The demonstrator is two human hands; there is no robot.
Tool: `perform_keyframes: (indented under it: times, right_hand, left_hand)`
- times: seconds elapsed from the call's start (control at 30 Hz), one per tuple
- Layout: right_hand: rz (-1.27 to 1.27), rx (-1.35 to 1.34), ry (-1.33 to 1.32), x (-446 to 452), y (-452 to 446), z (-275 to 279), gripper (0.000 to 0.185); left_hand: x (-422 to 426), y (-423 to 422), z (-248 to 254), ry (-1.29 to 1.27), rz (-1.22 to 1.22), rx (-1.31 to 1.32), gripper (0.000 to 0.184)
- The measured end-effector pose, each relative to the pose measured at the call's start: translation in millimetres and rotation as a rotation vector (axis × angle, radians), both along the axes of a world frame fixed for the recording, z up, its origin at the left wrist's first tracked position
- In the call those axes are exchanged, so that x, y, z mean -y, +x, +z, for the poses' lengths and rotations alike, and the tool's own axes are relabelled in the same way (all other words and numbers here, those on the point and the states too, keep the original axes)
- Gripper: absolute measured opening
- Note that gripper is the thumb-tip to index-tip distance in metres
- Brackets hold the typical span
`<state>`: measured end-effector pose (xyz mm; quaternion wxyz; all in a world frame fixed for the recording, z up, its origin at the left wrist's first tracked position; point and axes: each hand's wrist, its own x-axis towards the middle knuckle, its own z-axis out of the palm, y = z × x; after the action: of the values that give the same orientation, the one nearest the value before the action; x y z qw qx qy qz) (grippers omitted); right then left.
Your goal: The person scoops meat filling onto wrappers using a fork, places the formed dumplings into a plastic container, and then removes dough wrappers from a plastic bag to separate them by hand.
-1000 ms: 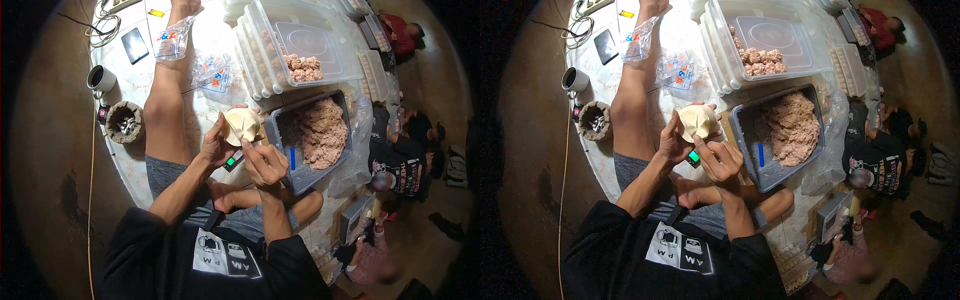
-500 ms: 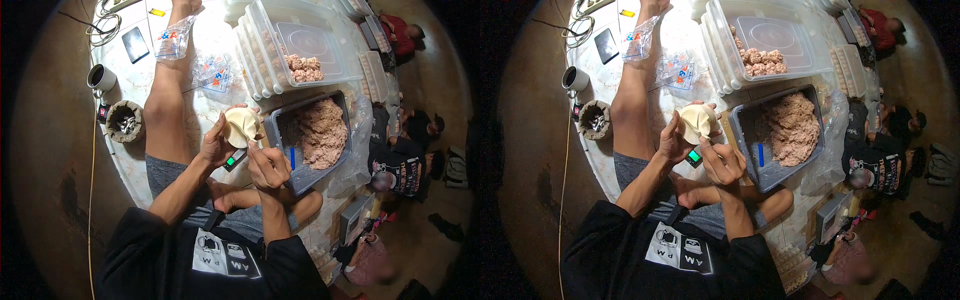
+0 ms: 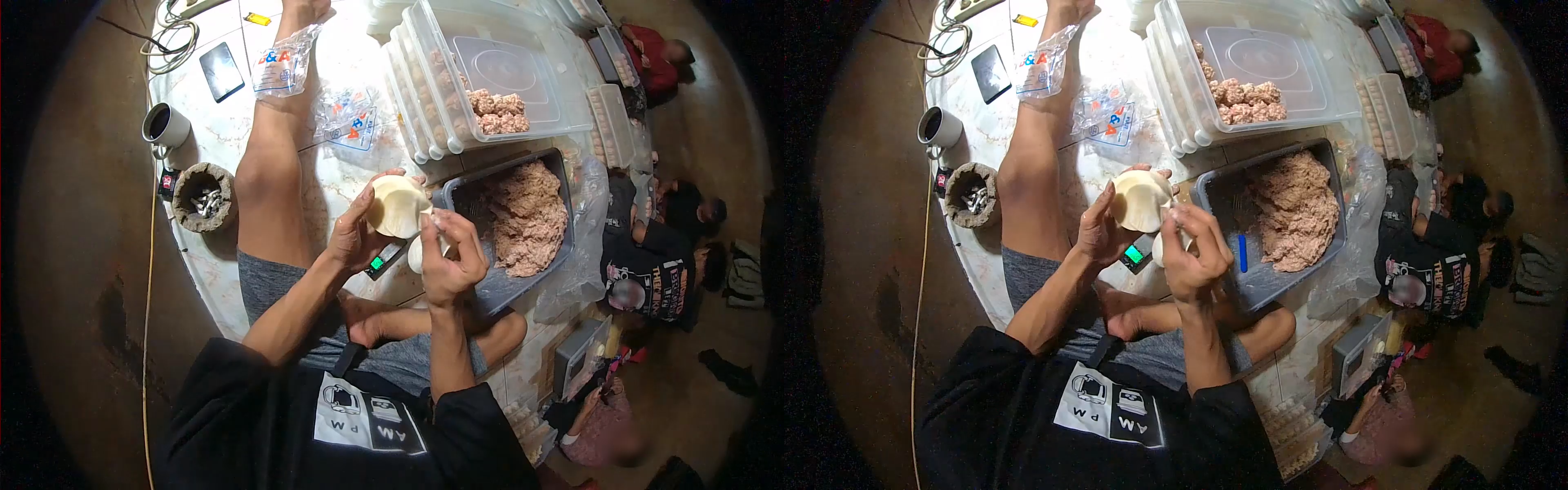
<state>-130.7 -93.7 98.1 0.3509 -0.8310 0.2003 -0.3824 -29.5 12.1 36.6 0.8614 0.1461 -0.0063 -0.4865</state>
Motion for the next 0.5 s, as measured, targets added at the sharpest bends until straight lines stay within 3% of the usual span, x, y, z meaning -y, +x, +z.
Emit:
perform_keyframes:
  times: [0.13, 0.5]
  right_hand:
    - [0.01, 0.009, -0.142, 0.5, 1.8, 10.0, 0.018]
    - [-0.06, -0.017, -0.022, -1.4, -1.3, -1.1, 0.015]
  left_hand:
    - [-0.7, 0.0, -3.0, -0.01, -0.004, -0.001, 0.065]
    - [-3.1, 0.6, -0.1, -0.009, -0.041, -0.006, 0.065]
